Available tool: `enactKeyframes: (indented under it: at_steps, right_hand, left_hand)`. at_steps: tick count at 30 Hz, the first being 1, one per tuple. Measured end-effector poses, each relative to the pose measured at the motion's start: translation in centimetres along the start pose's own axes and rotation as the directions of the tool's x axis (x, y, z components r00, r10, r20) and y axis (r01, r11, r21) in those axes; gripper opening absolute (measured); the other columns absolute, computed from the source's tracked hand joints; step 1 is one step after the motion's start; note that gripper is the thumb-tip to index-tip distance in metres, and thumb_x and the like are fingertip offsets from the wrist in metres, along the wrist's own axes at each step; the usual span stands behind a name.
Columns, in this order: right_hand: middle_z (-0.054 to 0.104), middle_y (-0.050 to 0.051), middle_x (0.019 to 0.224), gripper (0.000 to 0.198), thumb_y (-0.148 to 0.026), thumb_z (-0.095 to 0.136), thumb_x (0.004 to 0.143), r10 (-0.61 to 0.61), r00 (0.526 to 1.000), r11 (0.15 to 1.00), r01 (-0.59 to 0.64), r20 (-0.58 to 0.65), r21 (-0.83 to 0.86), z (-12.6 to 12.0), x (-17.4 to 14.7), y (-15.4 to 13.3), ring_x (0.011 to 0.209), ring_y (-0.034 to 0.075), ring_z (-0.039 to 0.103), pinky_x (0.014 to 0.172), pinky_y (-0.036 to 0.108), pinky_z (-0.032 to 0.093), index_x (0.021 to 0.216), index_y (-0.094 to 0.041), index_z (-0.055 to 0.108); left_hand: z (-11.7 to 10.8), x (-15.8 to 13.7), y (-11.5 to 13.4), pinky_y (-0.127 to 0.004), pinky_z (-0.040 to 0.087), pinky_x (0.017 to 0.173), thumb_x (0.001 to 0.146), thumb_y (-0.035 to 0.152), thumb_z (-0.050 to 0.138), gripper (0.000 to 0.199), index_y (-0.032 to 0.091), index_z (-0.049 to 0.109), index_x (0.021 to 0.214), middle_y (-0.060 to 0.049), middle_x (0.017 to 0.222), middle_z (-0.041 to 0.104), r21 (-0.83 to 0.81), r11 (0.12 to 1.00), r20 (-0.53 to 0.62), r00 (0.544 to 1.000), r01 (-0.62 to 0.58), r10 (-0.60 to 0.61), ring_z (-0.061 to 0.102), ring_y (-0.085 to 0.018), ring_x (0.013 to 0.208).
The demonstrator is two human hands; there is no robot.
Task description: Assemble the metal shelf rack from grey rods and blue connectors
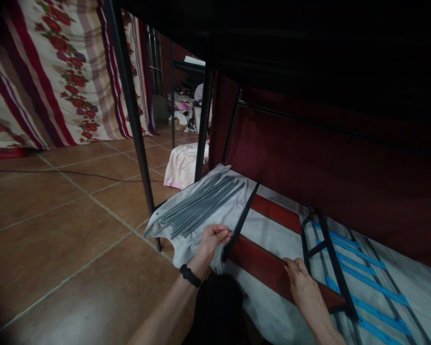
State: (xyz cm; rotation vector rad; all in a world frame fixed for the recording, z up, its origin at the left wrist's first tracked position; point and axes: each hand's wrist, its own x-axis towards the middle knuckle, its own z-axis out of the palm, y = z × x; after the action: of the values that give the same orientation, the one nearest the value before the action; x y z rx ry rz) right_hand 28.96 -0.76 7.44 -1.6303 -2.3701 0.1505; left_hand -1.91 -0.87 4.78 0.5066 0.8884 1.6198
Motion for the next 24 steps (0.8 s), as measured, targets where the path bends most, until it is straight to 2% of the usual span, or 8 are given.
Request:
enactKeyframes:
  at_steps: [6,17,24]
  right_hand:
    - [0.060,0.010,0.102,0.045,-0.041,0.026,0.096,-0.011,0.999,1.000,0.011,-0.033,0.004,0.1,0.1,0.3,0.085,0.021,0.066,0.074,0.033,0.053,0.114,-0.018,0.059]
    - [0.061,0.011,0.104,0.041,-0.044,0.032,0.094,-0.077,0.996,0.997,0.078,-0.048,0.010,0.6,0.3,2.7,0.094,0.023,0.064,0.084,0.036,0.052,0.113,-0.019,0.058]
    - [0.064,0.012,0.090,0.036,-0.041,0.037,0.089,-0.052,0.996,0.998,0.055,-0.071,0.034,-0.1,0.3,1.7,0.087,0.028,0.065,0.076,0.037,0.053,0.104,-0.022,0.064]
  left_hand:
    - [-0.4,0.0,0.1,-0.024,0.052,0.062,0.066,0.026,0.078,0.024,0.013,0.062,0.076,-0.005,0.068,0.068,0.025,1.000,0.059,0.998,-0.005,0.004,0.068,-0.015,0.066]
    - [-0.2,-0.3,0.1,-0.023,0.049,0.063,0.069,0.031,0.076,0.023,0.014,0.063,0.078,-0.007,0.077,0.070,-0.003,1.000,0.083,0.997,-0.008,0.008,0.068,-0.016,0.070]
    - [0.2,0.2,-0.1,-0.025,0.048,0.061,0.073,0.021,0.068,0.007,0.015,0.064,0.075,-0.006,0.068,0.067,0.041,0.998,0.088,0.995,-0.039,0.035,0.063,-0.014,0.063]
